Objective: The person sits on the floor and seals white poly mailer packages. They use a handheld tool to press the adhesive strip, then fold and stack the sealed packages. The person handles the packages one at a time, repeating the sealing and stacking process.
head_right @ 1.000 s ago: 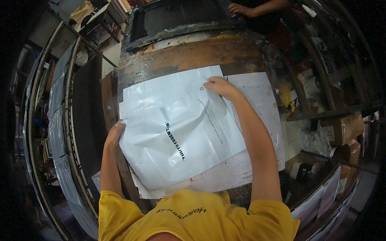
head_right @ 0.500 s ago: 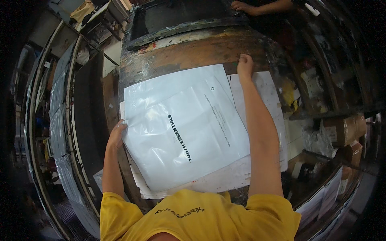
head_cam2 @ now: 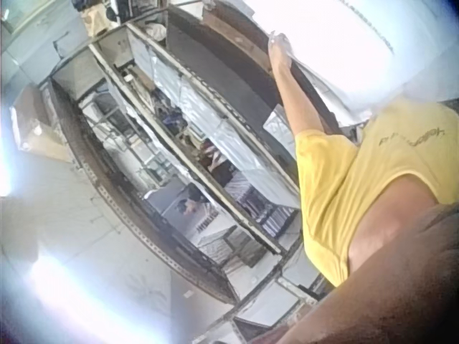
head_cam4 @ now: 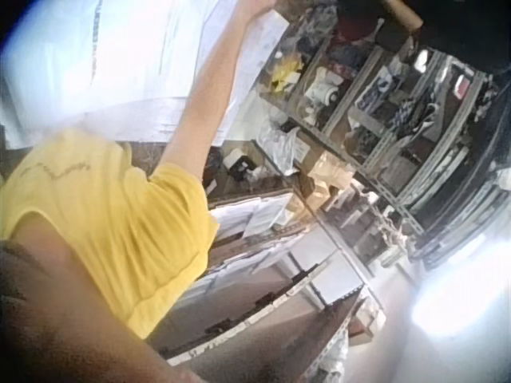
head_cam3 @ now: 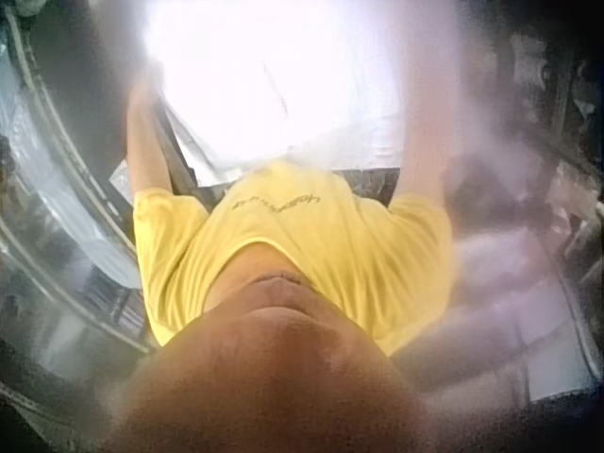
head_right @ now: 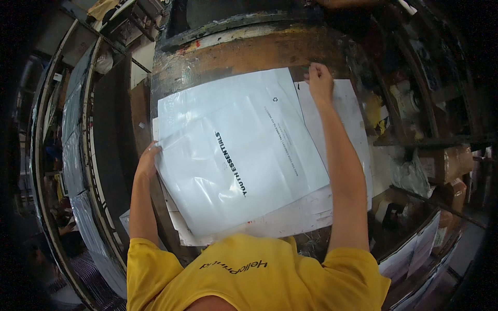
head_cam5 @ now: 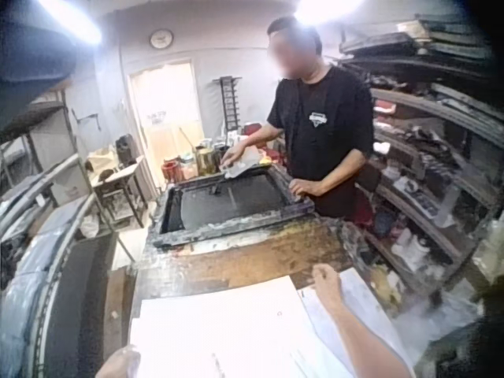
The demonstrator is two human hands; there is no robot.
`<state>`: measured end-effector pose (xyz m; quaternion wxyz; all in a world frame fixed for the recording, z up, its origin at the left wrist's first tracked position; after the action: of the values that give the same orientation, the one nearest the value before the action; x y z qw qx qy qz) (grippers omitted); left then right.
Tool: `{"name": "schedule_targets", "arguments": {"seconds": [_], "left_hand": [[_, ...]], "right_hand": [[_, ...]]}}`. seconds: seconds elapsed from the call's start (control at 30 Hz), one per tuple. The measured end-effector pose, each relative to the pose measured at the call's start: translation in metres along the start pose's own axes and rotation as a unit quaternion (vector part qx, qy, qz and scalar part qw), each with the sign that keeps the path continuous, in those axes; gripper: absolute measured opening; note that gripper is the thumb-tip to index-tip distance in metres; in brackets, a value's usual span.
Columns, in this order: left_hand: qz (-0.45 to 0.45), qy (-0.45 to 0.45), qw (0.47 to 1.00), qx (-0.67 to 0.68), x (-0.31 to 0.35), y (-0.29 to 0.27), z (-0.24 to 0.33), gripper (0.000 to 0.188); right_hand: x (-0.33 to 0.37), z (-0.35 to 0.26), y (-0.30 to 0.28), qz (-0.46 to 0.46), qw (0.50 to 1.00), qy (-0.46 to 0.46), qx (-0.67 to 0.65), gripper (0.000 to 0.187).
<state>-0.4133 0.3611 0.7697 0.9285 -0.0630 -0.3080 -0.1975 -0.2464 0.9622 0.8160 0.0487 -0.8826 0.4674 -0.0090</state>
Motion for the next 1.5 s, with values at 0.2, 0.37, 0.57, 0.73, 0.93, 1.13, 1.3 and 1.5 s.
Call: {"name": "schedule_targets", "arguments": {"seconds": [0.2, 0.37, 0.57, 0.73, 0.93, 1.13, 1.3, 1.5], "left_hand": [[-0.01, -0.001, 1.0, -0.015, -0.006, 0.005, 0.001, 0.051], [-0.013, 0.024, 0.999, -0.018, -0.011, 0.008, 0.008, 0.045], [-0.017, 0.05, 0.997, -0.051, 0.009, 0.027, 0.031, 0.048], [-0.023, 0.095, 0.992, -0.078, 0.024, 0.021, 0.029, 0.051], [0.036, 0.079, 0.988, -0.129, 0.05, 0.007, 0.01, 0.038], [0.045, 0.193, 0.978, -0.064, 0.04, 0.009, 0.031, 0.03], [0.075, 0.275, 0.945, -0.162, 0.013, 0.016, 0.106, 0.032], [0.117, 0.175, 0.956, -0.206, -0.046, 0.02, 0.113, 0.049]], "right_hand": [[0.123, -0.015, -0.033, -0.191, 0.904, 0.026, 0.382, 0.055], [0.167, -0.026, -0.028, -0.208, 0.845, 0.053, 0.491, 0.064], [0.177, -0.025, -0.03, -0.191, 0.866, 0.027, 0.46, 0.054], [0.18, -0.019, -0.044, -0.166, 0.907, 0.013, 0.386, 0.036], [0.19, -0.014, -0.054, -0.159, 0.936, 0.074, 0.306, 0.022], [0.199, -0.049, -0.06, -0.125, 0.962, 0.056, 0.238, 0.022], [0.164, -0.051, -0.066, -0.101, 0.979, 0.023, 0.175, 0.024], [0.136, 0.019, -0.059, -0.089, 0.984, 0.084, 0.132, 0.024]]}}
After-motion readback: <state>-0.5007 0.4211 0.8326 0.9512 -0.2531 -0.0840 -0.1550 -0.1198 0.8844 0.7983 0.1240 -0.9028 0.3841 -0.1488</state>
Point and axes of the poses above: each hand's wrist, its own x-axis away from the middle knuckle, its own y-axis out of the palm, z = x × y, the point moved 10 cm from there along -x, towards the middle knuckle, and after that the axes turned 2 degrees about -x, right-handed, at the moved point
